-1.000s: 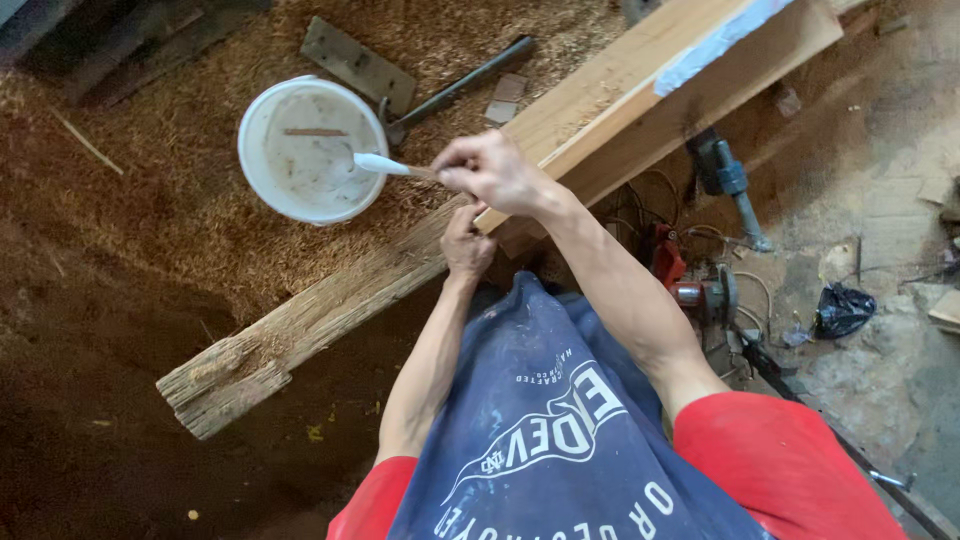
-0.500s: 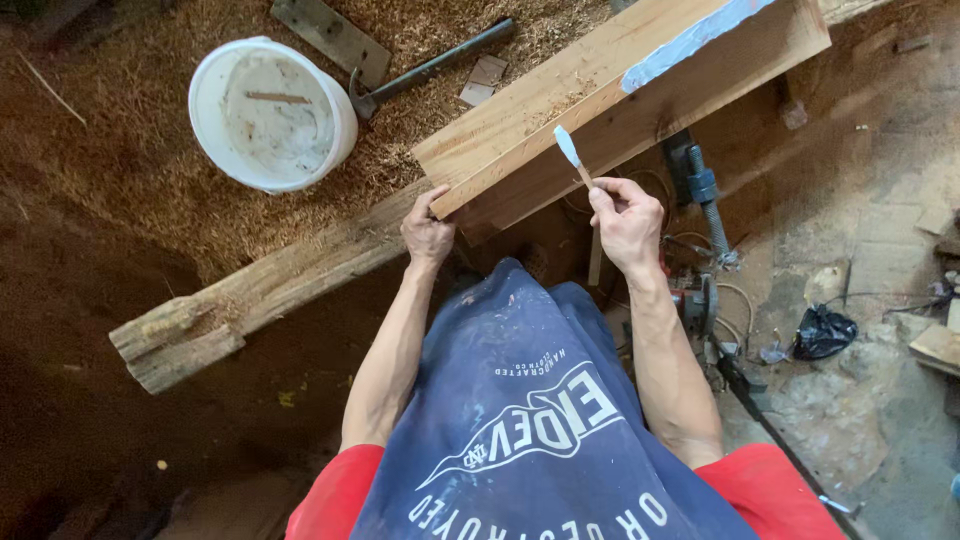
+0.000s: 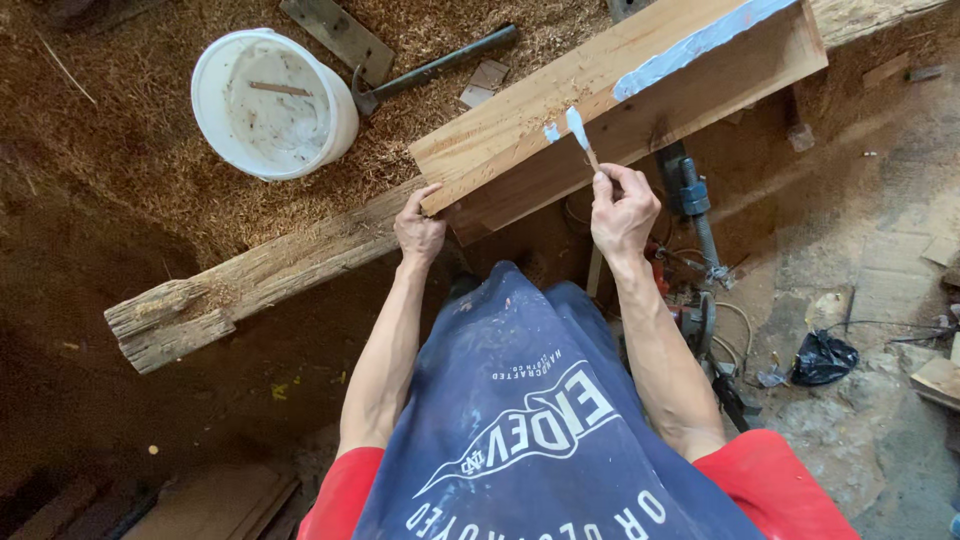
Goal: The person uses a hand plane to smooth the edge of a wooden plank. They then apply a white adhesive to the plank's edge using a small stick and join it to another piece of wood. Finally, they use a clamp to secure the joined pieces together.
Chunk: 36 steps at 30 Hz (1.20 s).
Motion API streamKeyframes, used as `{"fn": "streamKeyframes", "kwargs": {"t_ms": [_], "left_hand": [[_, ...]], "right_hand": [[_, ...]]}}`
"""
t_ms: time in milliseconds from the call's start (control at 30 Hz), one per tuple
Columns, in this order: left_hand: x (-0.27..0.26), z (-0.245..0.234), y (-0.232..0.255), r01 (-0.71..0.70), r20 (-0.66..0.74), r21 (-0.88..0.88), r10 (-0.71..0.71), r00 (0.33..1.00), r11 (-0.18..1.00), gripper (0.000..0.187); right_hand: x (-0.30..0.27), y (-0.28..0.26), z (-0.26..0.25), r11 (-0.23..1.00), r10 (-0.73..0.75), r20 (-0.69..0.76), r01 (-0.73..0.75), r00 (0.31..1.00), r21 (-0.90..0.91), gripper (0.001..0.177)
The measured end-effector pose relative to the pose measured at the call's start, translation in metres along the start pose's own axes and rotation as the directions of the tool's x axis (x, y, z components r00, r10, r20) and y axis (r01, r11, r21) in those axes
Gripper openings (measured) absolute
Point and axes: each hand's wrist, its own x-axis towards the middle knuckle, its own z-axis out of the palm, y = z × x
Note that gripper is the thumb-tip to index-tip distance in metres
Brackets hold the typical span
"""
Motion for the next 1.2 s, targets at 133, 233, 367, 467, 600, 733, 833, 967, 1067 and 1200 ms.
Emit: {"fn": "streamKeyframes", "kwargs": {"t_ms": [133, 233, 367, 467, 600, 733, 833, 967, 1067, 1200], "left_hand": [[-0.002, 0.001, 0.001, -0.023, 0.000, -0.050, 0.023, 1.000, 0.998, 0.043], [-0.001, -0.001, 0.004, -0.026, -0.009, -0.001, 0.026, 1.000, 1.000, 0.044], [-0.003, -0.002, 0.004, -0.078, -0.005, -0.019, 0.078, 0.997, 0.997, 0.046], [-0.002, -0.002, 0.003, -0.081, 0.002, 0.002, 0.081, 0.997, 0.997, 0.039], [-0.002, -0.002, 0.006, -0.100, -0.031, 0.006, 0.100, 0.994, 0.995, 0.041], [-0.004, -0.003, 0.003, -0.118, -0.031, 0.006, 0.118, 0.992, 0.993, 0.043], [-0.001, -0.004, 0.006, -0.101, -0.021, 0.012, 0.101, 0.995, 0.995, 0.043], [-0.002, -0.004, 0.008, -0.103, -0.021, -0.025, 0.103, 0.994, 0.994, 0.042], [-0.001, -0.005, 0.005, -0.108, -0.012, 0.025, 0.108, 0.994, 0.994, 0.042], [-0.001, -0.006, 0.007, -0.154, -0.029, -0.002, 0.154, 0.988, 0.988, 0.041]], "right_hand": [[0.007, 0.003, -0.002, 0.993, -0.102, -0.007, 0.102, 0.995, -0.066, 0.011], [0.009, 0.004, 0.000, 0.993, -0.102, -0.051, 0.099, 0.993, -0.062, 0.012], [0.011, 0.006, 0.004, 0.995, -0.082, -0.070, 0.077, 0.994, -0.068, 0.012], [0.012, 0.007, 0.009, 0.993, -0.102, -0.057, 0.099, 0.993, -0.058, 0.012], [0.006, 0.004, 0.018, 0.998, -0.059, -0.099, 0.059, 0.993, -0.006, 0.015], [-0.009, 0.004, 0.036, 0.991, -0.103, -0.046, 0.099, 0.994, -0.085, 0.018], [-0.035, 0.001, 0.039, 0.992, -0.120, 0.023, 0.121, 0.993, -0.048, 0.019], [-0.046, 0.000, 0.026, 0.983, -0.166, 0.061, 0.170, 0.984, -0.073, 0.018], [-0.017, 0.005, 0.016, 0.992, -0.091, 0.013, 0.092, 0.996, -0.082, 0.017], [0.010, 0.006, 0.014, 0.979, -0.130, 0.063, 0.138, 0.990, -0.148, 0.015]]}}
